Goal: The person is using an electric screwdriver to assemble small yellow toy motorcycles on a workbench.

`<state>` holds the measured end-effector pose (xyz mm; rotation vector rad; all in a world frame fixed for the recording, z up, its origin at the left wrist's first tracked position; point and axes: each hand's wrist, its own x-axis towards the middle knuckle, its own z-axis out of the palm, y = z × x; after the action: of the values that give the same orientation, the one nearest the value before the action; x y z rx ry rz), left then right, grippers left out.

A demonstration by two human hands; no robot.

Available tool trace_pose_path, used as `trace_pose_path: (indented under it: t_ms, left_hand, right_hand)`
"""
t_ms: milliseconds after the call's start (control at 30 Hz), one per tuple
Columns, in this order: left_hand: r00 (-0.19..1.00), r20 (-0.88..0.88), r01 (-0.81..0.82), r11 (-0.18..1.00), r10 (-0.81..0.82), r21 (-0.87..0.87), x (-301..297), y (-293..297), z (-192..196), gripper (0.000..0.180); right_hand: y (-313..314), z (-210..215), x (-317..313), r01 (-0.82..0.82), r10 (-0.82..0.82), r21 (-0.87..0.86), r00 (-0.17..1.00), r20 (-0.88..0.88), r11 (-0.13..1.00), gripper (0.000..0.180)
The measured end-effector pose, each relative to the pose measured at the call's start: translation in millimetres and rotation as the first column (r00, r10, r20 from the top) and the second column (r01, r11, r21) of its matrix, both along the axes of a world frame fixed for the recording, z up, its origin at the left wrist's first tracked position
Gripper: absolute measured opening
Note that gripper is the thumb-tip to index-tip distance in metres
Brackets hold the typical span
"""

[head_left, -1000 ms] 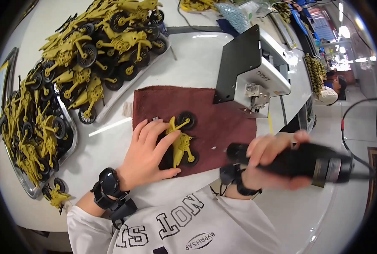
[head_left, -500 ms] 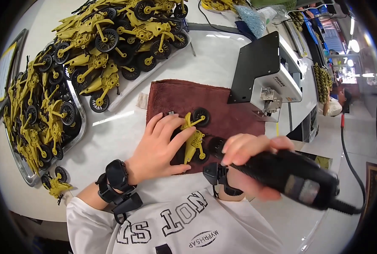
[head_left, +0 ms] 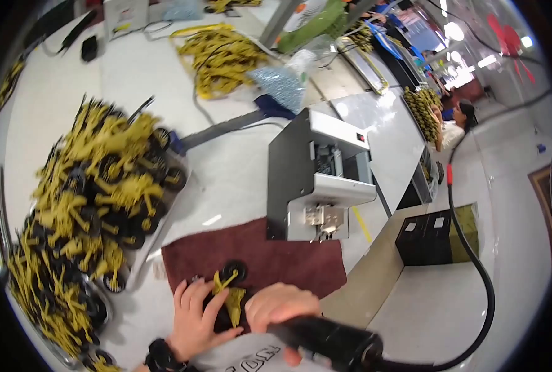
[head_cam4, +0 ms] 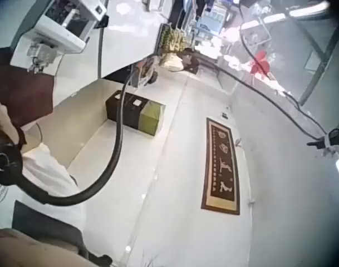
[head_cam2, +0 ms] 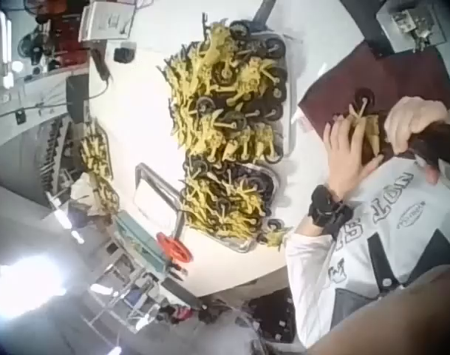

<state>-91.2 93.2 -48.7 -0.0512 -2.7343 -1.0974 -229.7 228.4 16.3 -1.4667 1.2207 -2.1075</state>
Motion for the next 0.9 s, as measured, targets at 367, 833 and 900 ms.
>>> trace_pose_path:
  t_ms: [367, 833, 900]
  left_hand:
    - [1.0, -0.013, -0.028, 0.999, 0.028, -0.028, -12.9, 5.2, -2.4, 0.072]
    - [0.999, -0.006, -0.039, 0.999, 0.039, -0.026, -5.9, 4.7, -0.5, 0.073]
    - [0.999, -0.004, -0.04, 0.999, 0.04, -0.021, -5.5, 3.4, -4.0, 0.077]
  right_hand:
    - [68.2, 68.3, -62.4, 0.459, -0.482, -0.261, 0.876, -0.029, 0.849, 0.076]
    - [45.3, 52.9, -94.7, 0.763, -0.767, 0.086, 0.636, 0.077, 0.641, 0.083]
    - [49.7, 53.2, -77.0, 0.738, -0.745, 0.106, 0.662, 0.073, 0.666, 0.082]
